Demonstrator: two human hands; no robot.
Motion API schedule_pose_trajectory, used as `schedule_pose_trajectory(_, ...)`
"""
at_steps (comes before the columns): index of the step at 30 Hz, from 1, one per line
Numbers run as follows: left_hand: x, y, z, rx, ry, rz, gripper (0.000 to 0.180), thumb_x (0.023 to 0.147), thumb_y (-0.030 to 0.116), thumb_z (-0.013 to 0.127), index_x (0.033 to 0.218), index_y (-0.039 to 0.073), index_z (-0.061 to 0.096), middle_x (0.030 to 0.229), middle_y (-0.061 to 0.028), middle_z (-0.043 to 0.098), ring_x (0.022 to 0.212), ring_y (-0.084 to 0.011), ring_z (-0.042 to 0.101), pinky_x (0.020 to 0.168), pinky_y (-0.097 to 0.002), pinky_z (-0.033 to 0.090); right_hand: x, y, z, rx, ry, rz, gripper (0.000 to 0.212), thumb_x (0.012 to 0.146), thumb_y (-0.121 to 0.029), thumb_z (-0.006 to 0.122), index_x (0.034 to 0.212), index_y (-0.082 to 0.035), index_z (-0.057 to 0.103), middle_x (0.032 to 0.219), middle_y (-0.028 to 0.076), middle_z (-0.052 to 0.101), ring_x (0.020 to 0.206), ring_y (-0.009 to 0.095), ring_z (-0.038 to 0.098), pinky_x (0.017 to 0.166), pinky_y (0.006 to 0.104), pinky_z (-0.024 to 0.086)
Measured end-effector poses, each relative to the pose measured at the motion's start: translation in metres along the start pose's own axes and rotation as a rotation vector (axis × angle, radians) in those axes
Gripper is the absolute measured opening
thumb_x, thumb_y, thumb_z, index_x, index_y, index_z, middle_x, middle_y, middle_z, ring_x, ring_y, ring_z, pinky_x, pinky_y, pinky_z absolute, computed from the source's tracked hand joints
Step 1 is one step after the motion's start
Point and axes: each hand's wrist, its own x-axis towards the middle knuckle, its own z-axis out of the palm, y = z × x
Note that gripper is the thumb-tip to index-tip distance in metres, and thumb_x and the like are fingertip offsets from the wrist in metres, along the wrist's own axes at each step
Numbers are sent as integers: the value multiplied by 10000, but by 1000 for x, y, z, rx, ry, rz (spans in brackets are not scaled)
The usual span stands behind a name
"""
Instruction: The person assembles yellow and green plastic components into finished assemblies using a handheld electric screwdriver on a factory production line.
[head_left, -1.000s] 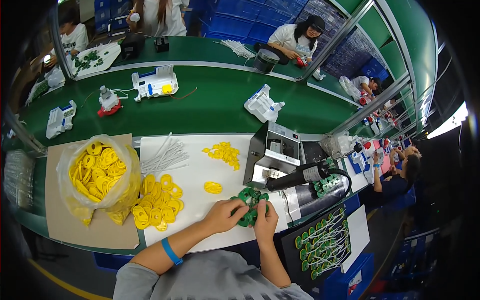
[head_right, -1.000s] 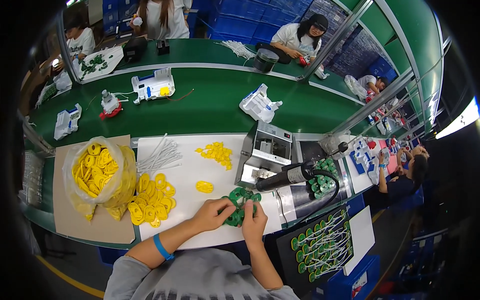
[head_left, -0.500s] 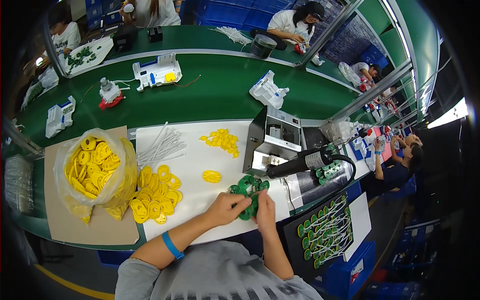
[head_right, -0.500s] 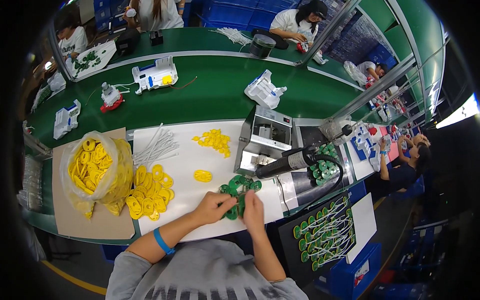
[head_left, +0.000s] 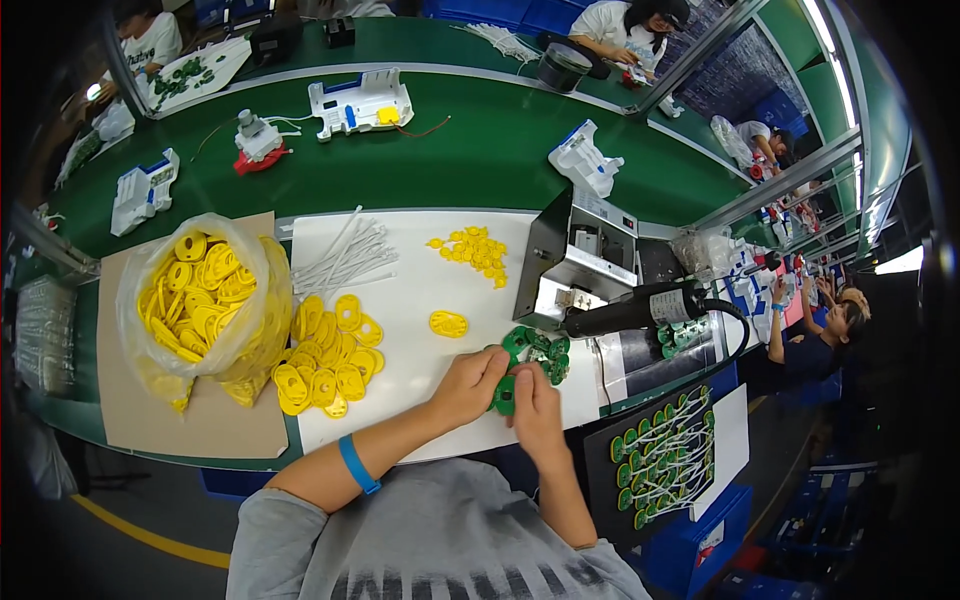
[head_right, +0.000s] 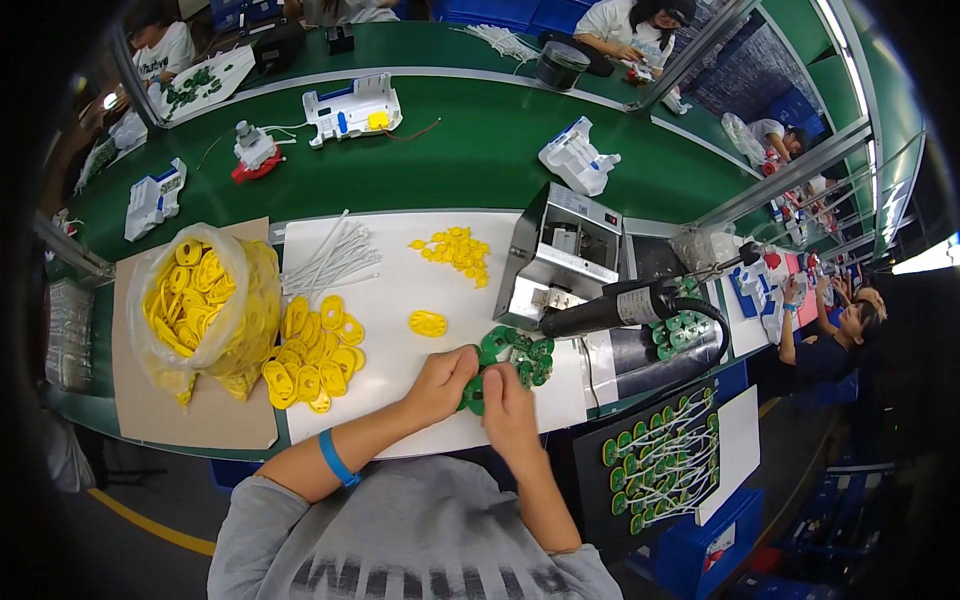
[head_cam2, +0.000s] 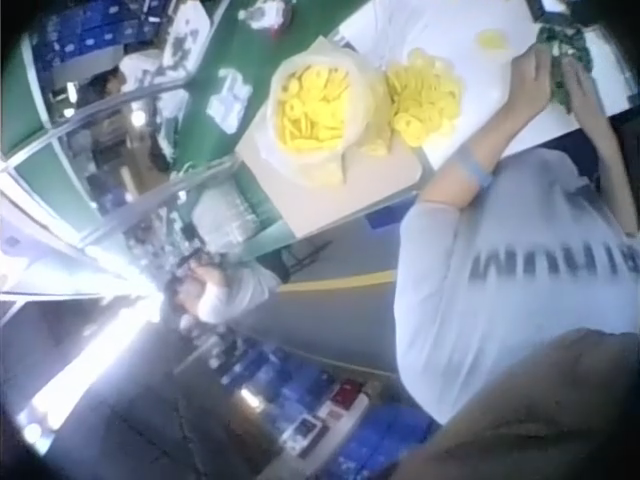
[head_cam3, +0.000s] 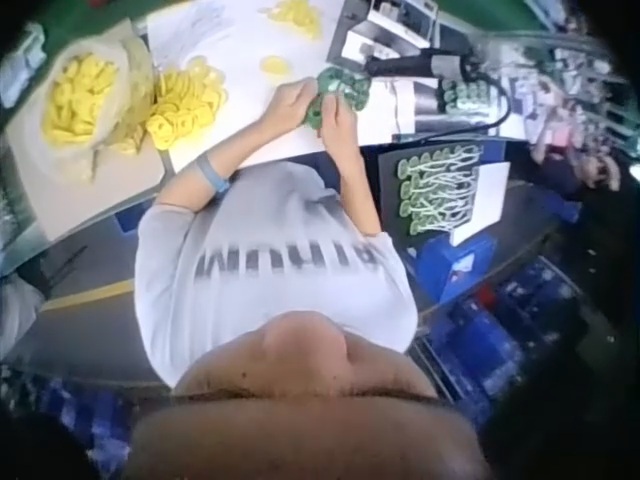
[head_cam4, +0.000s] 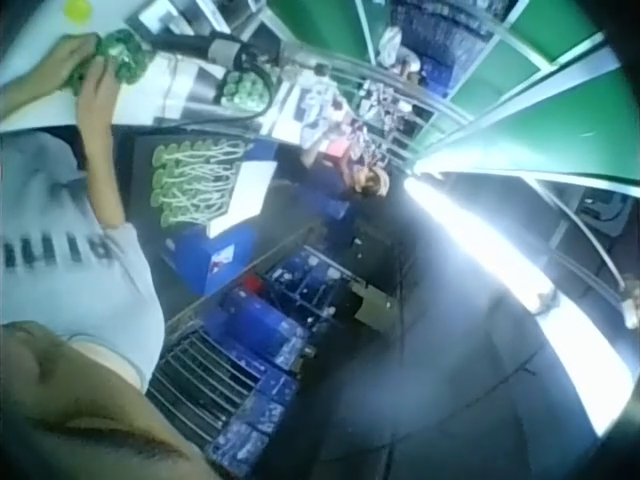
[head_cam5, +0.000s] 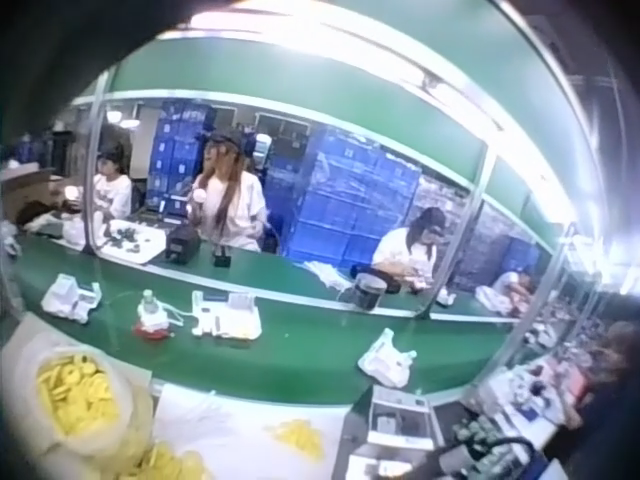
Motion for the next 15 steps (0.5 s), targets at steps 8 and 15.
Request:
schedule_pose_trajectory(8, -2, -4, -17, -133, 53, -77, 448, 1097, 271, 429, 748, 9, 530, 625, -52, 529, 579, -123, 471, 553, -308, 405, -5, -8, 46, 463, 66, 109, 493, 1113, -432, 282, 870, -64, 502, 524, 26, 478, 329, 121, 406, 306, 260, 299)
schedule_pose_trajectory(15, -2, -4, -20, -327, -54, -235, 488, 1104, 318, 419, 739, 29, 565, 607, -7, 529, 552, -78, 474, 520, -263, 398, -10, -4, 45, 784, -13, 308, 506, 1098, -497, 313, 902, -67, 494, 509, 28, 442, 305, 121, 356, 285, 263, 267)
